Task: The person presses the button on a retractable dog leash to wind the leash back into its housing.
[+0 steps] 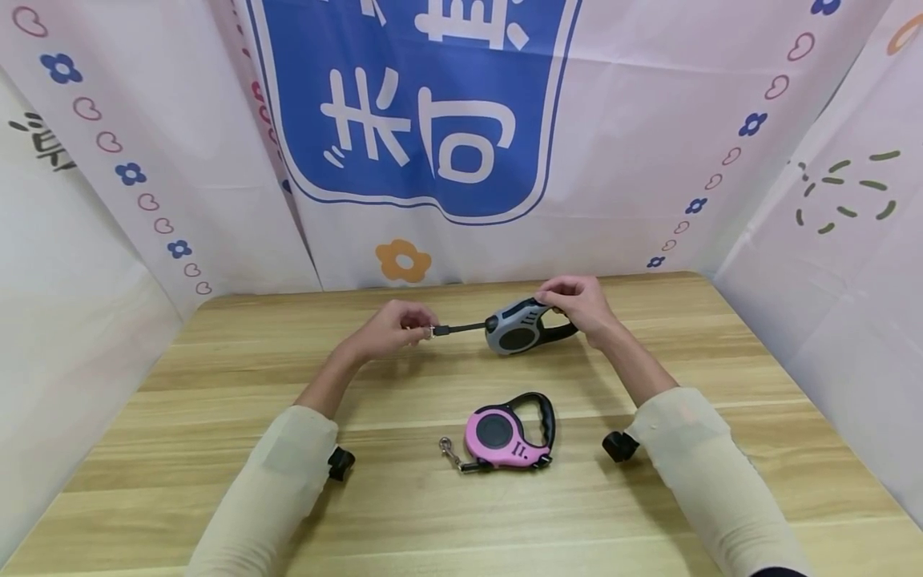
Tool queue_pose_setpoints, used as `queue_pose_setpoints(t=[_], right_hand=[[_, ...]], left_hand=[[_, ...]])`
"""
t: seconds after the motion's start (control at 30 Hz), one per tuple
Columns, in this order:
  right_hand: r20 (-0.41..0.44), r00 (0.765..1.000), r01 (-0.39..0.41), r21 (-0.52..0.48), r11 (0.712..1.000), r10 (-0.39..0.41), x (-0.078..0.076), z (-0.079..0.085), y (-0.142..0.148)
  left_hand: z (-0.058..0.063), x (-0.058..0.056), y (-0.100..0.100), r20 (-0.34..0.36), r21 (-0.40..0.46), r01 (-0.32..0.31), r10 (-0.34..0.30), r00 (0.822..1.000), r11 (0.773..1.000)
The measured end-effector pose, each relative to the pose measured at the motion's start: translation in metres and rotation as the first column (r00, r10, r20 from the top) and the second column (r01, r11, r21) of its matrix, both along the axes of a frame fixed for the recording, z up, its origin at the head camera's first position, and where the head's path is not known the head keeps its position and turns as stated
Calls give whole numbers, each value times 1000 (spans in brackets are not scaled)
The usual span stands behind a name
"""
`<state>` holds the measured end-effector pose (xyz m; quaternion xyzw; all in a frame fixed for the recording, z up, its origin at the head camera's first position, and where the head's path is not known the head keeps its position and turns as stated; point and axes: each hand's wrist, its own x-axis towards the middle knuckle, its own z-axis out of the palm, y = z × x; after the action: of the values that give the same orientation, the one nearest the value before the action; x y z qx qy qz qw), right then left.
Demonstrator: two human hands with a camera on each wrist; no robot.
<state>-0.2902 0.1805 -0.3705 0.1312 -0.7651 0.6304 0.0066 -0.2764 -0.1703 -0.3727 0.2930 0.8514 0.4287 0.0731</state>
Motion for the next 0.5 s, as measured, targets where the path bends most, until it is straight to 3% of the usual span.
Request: queue_pose_setpoints(t=[0.5], right_hand=[[-10, 1000, -13, -19, 1000, 13, 0, 0, -7]], left_hand=[[-2, -2, 5, 6, 2, -15, 15, 1000, 1000]])
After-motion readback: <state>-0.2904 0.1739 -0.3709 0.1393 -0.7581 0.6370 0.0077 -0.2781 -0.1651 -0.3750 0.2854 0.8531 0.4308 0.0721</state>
